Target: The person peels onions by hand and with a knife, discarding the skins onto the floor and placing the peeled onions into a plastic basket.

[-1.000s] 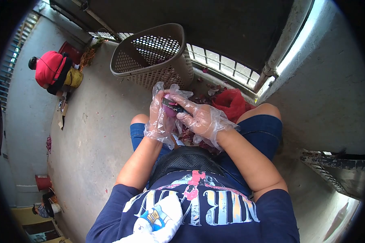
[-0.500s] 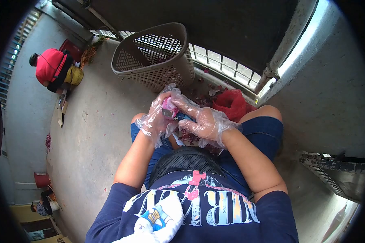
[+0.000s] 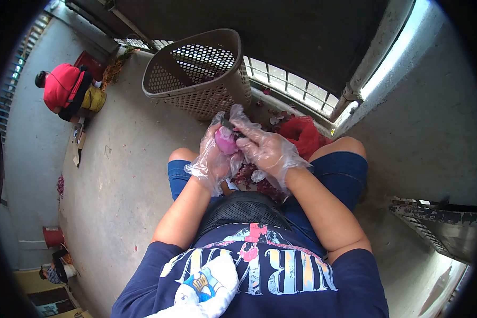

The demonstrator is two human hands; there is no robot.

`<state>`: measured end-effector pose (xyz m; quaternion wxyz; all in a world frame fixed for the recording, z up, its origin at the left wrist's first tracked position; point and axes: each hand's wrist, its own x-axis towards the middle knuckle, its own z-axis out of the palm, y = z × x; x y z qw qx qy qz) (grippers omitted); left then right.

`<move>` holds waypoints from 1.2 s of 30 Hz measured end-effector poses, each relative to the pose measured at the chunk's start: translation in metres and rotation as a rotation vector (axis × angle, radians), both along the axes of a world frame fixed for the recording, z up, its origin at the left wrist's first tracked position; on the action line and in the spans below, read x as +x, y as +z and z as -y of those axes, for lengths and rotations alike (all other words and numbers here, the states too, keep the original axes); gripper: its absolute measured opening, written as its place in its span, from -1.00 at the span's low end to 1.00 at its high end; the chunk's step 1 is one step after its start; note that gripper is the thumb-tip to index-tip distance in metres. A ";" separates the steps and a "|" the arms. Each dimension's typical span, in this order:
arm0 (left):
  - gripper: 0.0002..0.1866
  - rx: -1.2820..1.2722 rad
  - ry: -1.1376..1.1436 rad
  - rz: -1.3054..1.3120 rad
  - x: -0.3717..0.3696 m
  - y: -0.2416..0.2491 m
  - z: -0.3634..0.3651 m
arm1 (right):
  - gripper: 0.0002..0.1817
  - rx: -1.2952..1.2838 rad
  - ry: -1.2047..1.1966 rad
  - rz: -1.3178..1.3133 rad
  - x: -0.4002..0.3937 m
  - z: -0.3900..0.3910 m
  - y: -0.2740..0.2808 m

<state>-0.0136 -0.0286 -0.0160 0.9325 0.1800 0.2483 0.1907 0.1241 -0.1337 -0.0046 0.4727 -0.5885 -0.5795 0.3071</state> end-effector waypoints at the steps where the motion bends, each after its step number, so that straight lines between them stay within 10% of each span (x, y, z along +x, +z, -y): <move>1: -0.60 -0.072 -0.065 0.091 -0.003 -0.005 -0.005 | -0.50 0.002 0.007 0.002 0.003 0.000 0.000; 12: -0.47 0.354 0.090 -0.045 -0.006 0.014 0.008 | -0.49 -0.170 0.022 -0.300 -0.004 0.002 0.011; 20: -0.59 0.102 0.112 -0.037 -0.007 0.008 -0.005 | -0.39 0.064 -0.119 -0.021 0.014 0.001 -0.008; 27: -0.57 0.072 0.174 -0.137 0.006 0.020 0.002 | -0.26 -0.289 0.149 0.128 0.005 0.009 0.022; 36: -0.63 0.144 0.207 -0.187 0.007 0.026 0.009 | -0.23 -0.203 0.218 -0.207 0.000 0.008 0.021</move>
